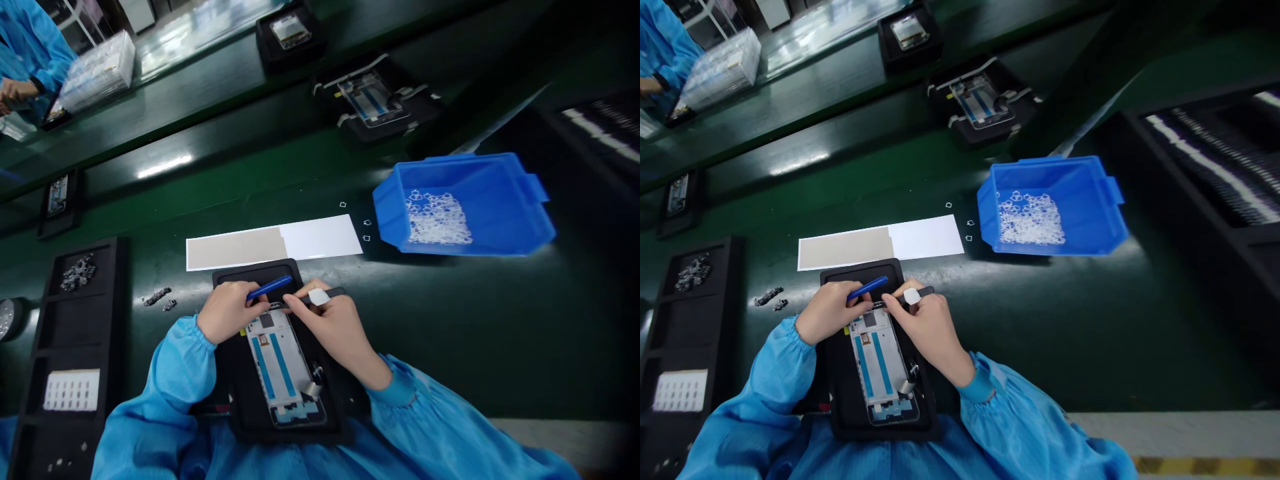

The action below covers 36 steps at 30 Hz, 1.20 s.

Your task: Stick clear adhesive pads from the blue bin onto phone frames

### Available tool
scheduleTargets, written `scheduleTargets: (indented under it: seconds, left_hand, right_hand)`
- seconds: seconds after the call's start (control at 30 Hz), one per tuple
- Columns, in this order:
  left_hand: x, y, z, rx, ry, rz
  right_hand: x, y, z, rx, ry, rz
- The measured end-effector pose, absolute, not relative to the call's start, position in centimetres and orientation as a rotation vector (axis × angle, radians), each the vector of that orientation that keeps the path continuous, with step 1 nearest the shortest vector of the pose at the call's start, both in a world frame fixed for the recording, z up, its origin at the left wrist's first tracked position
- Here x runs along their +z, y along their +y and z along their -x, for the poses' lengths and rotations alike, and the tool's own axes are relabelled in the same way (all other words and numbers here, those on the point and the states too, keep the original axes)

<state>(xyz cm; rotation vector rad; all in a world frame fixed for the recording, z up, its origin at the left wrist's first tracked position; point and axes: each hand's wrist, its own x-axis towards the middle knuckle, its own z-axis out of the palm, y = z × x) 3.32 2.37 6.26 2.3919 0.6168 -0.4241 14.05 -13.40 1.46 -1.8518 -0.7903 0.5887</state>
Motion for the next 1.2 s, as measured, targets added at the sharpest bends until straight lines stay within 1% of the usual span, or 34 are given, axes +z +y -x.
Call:
scheduleTargets:
  seconds: [0.23, 0.9, 1.2]
  left_hand:
    - [6.5, 1.7, -3.6, -0.540, 0.615, -2.576]
    - [6.4, 1.9, -3.6, -0.565, 0.612, -2.591]
    - [5.9, 1.2, -3.1, -0.471, 0.730, -2.553]
  right_hand:
    - [1.8, -13.6, -14.1, 0.552, -0.829, 1.800]
    - [1.8, -13.7, -13.3, 0.341, -1.096, 1.823]
    - [0.0, -13.4, -14.1, 0.341, -0.947, 1.761]
